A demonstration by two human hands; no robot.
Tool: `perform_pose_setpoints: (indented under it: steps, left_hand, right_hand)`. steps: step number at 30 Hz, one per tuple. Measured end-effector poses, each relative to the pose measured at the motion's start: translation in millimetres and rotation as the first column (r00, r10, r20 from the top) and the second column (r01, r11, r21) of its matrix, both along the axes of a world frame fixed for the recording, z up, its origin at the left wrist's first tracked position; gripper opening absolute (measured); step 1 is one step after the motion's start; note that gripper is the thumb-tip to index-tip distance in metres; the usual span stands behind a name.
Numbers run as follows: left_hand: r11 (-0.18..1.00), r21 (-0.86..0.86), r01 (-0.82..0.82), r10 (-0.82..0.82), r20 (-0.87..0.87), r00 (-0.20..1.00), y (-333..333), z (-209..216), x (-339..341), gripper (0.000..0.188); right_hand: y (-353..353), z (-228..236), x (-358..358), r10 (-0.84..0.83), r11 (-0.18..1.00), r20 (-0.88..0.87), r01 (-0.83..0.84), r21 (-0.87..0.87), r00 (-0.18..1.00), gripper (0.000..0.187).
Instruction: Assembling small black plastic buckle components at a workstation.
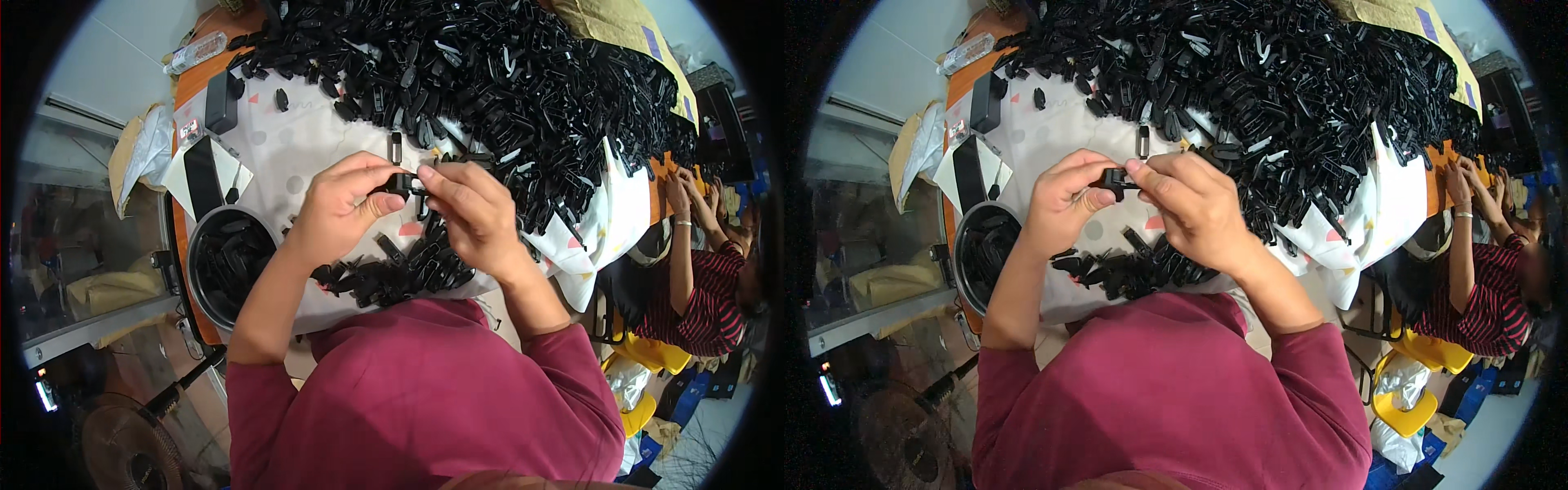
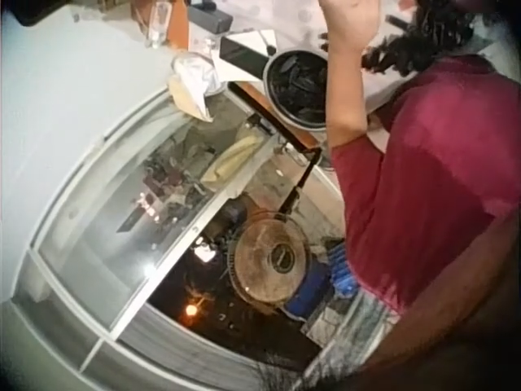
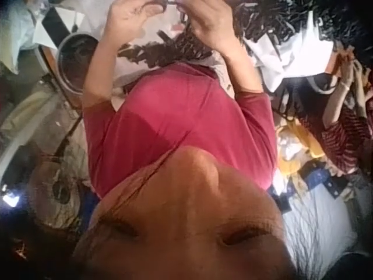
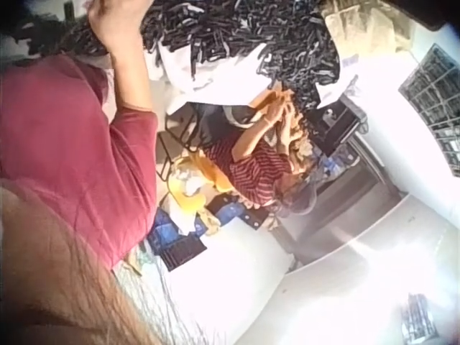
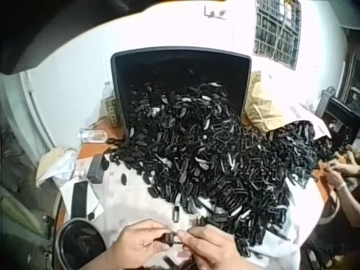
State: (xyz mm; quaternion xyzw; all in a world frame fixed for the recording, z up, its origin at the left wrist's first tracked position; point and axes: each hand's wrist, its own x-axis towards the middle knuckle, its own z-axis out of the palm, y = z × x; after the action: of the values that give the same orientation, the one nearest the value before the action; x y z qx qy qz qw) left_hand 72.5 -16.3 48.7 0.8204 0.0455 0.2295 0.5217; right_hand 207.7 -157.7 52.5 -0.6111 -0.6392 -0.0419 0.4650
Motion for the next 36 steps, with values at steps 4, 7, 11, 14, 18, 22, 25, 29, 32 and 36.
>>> perform_pose_setpoints:
  steps: [4, 7, 11, 14, 18, 22, 25, 29, 32, 36]
  left_hand:
    - [0.992, -0.073, -0.098, 0.100, 0.023, 0.995, -11.9, -16.4, 7.1, 0.026]
    - [0.973, 0.222, -0.061, 0.071, -0.040, 0.997, -5.3, 0.3, 2.3, 0.025]
    - [0.990, -0.104, -0.092, 0.107, 0.144, 0.984, -15.7, -10.2, 14.3, 0.031]
    - [0.878, -0.472, -0.084, 0.179, 0.160, 0.971, -38.6, -24.0, 17.7, 0.034]
    - [0.623, -0.781, -0.048, 0.216, 0.113, 0.970, -43.6, -30.9, 11.1, 0.032]
    - [0.430, -0.903, -0.011, 0.135, 0.052, 0.989, -34.7, -57.0, 3.8, 0.026]
    - [0.274, -0.952, -0.134, 0.150, -0.096, 0.984, -23.7, -67.0, 9.1, 0.021]
    - [0.608, -0.591, -0.530, 0.380, -0.369, 0.848, 16.9, -109.0, 48.7, 0.025]
    - [0.849, 0.174, -0.499, 0.515, -0.482, 0.709, 7.0, -94.9, 76.0, 0.026]
    - [0.727, 0.534, -0.432, 0.669, -0.408, 0.622, 13.9, -84.0, 73.7, 0.023]
  right_hand:
    - [-0.6, -9.1, -0.5, -0.086, 0.996, 0.030, 0.087, -0.015, 0.996, 0.041]
    - [-4.9, -9.0, 2.3, -0.070, 0.995, 0.043, 0.073, -0.073, 0.997, 0.041]
    - [-0.5, -19.8, -9.9, -0.067, 0.992, -0.103, 0.077, 0.097, 0.992, 0.042]
    - [7.3, -27.9, -17.3, -0.175, 0.956, -0.067, 0.186, 0.226, 0.982, 0.040]
    - [0.0, -28.0, -16.6, -0.065, 0.996, -0.722, 0.006, -0.084, 0.689, 0.028]
    - [-5.9, -45.6, -22.1, -0.182, 0.940, -0.919, -0.211, -0.267, 0.350, 0.017]
    - [3.1, -43.0, -1.4, -0.278, 0.774, -0.764, -0.335, -0.537, 0.582, 0.016]
    - [26.3, -52.1, 31.4, -0.488, 0.699, -0.052, 0.354, -0.621, 0.871, 0.020]
    - [38.5, -60.2, 52.1, -0.494, 0.739, 0.132, 0.495, -0.457, 0.859, 0.018]
    - [55.0, -70.6, 49.8, -0.282, 0.873, 0.290, 0.370, -0.317, 0.915, 0.017]
